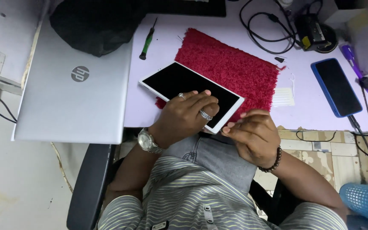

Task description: Using a thin metal prying tool to separate the back cover of a tablet from its body at a repair workstation.

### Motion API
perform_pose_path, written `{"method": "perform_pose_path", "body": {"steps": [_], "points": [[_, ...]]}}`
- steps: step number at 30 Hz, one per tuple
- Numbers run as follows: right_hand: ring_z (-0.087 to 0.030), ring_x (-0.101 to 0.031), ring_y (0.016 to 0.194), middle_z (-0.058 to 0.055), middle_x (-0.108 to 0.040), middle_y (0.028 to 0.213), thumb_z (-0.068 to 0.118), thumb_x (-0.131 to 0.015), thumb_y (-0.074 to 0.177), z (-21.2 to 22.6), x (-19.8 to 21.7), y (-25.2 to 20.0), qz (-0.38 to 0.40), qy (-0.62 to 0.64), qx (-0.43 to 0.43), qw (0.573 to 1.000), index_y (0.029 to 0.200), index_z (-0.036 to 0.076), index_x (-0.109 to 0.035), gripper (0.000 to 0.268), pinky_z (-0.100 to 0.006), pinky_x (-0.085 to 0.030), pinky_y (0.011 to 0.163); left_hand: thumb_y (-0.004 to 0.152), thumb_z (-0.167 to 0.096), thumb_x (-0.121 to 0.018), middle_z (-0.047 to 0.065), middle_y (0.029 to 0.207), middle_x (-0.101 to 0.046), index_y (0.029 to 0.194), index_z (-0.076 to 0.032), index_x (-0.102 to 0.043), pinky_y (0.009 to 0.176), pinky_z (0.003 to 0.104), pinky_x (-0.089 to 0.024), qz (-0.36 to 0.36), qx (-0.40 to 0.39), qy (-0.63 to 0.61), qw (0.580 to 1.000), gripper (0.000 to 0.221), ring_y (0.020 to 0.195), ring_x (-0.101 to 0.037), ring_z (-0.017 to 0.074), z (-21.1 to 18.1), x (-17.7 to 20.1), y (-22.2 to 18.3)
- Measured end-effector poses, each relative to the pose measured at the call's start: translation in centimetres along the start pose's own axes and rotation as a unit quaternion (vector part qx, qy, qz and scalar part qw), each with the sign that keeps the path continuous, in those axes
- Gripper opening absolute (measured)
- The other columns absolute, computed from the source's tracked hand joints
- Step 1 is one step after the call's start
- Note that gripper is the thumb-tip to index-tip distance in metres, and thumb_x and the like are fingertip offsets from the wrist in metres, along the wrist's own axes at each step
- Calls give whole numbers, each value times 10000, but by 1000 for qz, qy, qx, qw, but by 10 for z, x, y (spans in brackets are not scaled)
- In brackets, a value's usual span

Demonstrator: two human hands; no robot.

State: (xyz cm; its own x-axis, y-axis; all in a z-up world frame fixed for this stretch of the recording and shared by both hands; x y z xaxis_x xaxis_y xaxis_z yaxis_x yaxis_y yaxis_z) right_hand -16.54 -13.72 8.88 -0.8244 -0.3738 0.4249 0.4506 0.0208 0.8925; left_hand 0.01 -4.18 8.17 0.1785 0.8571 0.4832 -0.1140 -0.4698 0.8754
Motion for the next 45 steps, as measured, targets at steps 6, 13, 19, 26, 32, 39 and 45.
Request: {"method": "perform_pose_path", "body": {"steps": [6,13,19,26,32,39,45], "points": [[-228,-609,806,-94,-728,836,16,-802,918,-4,2,5,6,35,40,999,937,72,-863,84,-471,-652,844,1011,-7,-748,90,936,-786,999,-36,-717,812,386,-655,19,1,-29,999,44,892,-825,285,-9,16,20],[-206,-613,810,-156,-785,858,2,-827,890,-4,9,2,-14,-20,223,975,882,75,-861,81,-428,-650,816,1027,-5,-735,126,944,-791,1028,-15,-711,826,401,-653,61,-8,-51,997,26,916,-827,309,-14,13,25],[-171,-617,814,-128,-795,860,-67,-871,833,0,12,4,-5,-57,278,959,908,62,-856,150,-414,-670,808,1022,-17,-728,110,944,-797,1027,-31,-707,817,403,-652,91,-15,-59,994,26,922,-828,293,-14,3,21],[-184,-656,867,-139,-776,877,-186,-746,887,3,14,8,-2,-103,288,952,912,-39,-830,171,-384,-642,916,1027,0,-706,116,943,-789,1015,-38,-692,807,390,-641,102,-27,-42,993,42,921,-820,291,-17,0,24],[-284,-679,807,-102,-771,890,21,-859,917,-40,20,-6,15,19,-11,1000,893,81,-848,66,-485,-647,779,1008,-44,-674,75,939,-772,1083,-76,-669,754,381,-637,130,-31,51,990,81,874,-818,258,-10,-12,35],[-354,-702,810,-116,-759,887,42,-854,927,-52,35,13,52,31,-166,984,942,18,-818,45,-489,-576,767,934,-206,-757,38,747,-726,1260,-80,-594,509,380,-585,298,-37,71,951,386,573,-747,217,2,-23,62],[-318,-687,806,-137,-715,872,55,-789,983,-63,22,-5,2,128,-249,960,955,-10,-764,75,-472,-566,772,951,-254,-741,91,678,-710,1317,8,-563,465,421,-570,343,-29,2,939,484,514,-726,262,10,-31,61]]}}
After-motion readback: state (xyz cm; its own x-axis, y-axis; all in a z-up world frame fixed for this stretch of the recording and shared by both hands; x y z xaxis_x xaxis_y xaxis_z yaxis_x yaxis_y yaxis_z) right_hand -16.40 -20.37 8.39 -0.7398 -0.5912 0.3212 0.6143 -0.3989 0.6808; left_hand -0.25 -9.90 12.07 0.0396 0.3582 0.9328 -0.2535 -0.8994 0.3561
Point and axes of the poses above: each hand's wrist, its own y-axis towards the middle knuckle, its own x-axis out of the back of the hand, z = x × y, the point moved 5 cm from there along y, towards the middle knuckle
